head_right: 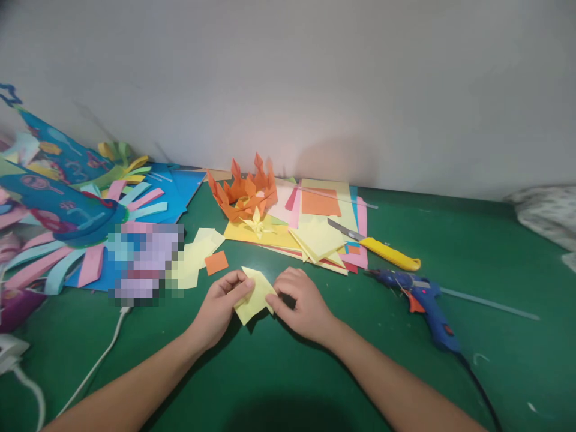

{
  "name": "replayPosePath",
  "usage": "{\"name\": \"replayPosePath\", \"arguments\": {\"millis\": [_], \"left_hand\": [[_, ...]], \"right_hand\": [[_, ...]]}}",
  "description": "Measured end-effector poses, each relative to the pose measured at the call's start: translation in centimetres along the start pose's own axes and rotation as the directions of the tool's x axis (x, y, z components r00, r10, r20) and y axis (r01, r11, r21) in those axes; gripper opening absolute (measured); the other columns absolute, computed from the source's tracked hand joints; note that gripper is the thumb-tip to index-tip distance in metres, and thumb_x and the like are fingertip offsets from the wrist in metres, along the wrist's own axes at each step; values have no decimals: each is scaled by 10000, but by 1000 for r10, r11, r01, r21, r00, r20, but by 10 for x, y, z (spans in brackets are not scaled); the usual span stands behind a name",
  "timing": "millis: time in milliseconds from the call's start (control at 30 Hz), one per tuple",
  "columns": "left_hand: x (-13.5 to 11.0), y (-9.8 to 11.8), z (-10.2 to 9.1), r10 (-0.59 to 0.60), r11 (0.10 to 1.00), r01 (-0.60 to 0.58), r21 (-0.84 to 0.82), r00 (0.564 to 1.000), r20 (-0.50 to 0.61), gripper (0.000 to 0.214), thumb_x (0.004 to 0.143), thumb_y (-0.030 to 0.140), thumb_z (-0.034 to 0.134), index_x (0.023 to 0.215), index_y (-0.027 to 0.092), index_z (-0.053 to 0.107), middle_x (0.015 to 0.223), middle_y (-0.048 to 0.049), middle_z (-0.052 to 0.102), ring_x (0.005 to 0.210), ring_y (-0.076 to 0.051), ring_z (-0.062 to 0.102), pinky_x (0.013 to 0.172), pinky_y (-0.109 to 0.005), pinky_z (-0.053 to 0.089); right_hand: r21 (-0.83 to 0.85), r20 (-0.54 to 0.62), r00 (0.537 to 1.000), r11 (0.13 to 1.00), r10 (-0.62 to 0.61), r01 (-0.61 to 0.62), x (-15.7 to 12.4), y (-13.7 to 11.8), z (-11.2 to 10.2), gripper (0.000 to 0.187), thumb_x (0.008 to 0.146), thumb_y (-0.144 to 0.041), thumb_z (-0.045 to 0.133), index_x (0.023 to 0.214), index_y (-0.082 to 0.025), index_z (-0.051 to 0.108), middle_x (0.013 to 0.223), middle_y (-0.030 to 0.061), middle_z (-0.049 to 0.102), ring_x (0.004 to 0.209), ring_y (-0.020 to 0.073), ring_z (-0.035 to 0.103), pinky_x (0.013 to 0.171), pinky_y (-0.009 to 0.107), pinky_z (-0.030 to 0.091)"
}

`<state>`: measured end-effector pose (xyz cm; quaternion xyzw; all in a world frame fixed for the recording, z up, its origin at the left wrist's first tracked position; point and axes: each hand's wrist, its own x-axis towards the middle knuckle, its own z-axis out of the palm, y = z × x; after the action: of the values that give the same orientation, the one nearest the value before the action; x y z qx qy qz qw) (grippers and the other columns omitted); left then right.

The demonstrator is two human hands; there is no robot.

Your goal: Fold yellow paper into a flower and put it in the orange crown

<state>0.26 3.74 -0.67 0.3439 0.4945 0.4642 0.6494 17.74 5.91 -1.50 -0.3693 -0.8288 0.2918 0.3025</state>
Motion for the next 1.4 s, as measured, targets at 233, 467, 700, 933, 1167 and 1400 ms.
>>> {"name": "replayPosePath", "arguments": {"millis": [233,467,700,933,1167,1400], "left_hand": [[0,0,1,11,999,-14,40,998,66,236,725,340,679,763,130,579,685,17,559,609,-69,484,568,-177,388],[1,-4,1,45,999,-45,-13,999,-7,225,754,337,655,754,138,549,631,44,520,552,-47,448,536,-165,376],[0,-1,0,-40,989,43,-145,999,25,247,701,296,703,700,161,496,603,49,540,529,-61,482,513,-174,389],[-1,-1,-1,6,997,-1,-74,998,69,191,699,286,707,705,148,576,715,24,577,617,-68,508,573,-174,412],[-1,-1,1,-10,997,2,76,995,101,238,663,311,733,797,160,607,650,33,569,569,-70,493,540,-175,410],[-5,-2,0,75,947,-103,304,992,102,214,711,358,676,693,145,674,640,-8,616,568,-101,506,512,-190,399]], "right_hand": [[-17,29,1000,1000,1,0,0,1,0,294,880,-284,482,606,-192,431,614,-1,488,651,151,448,641,304,353],[46,-15,1000,999,23,-22,1,1,-2,294,905,-293,455,635,-186,504,646,14,527,679,154,480,663,302,368],[65,-24,1000,998,20,-19,2,-1,-5,328,914,-299,429,619,-182,511,623,20,518,654,155,469,642,310,379],[148,-47,997,988,53,-46,0,-2,-7,329,920,-331,402,637,-190,493,648,22,514,668,162,466,639,309,383],[88,-43,999,996,33,-29,0,0,-4,375,918,-346,416,586,-184,480,599,6,499,630,148,461,640,304,359],[29,37,998,999,-45,44,-2,2,-2,295,914,-296,434,666,-188,553,632,17,569,658,154,473,679,327,354]]}}
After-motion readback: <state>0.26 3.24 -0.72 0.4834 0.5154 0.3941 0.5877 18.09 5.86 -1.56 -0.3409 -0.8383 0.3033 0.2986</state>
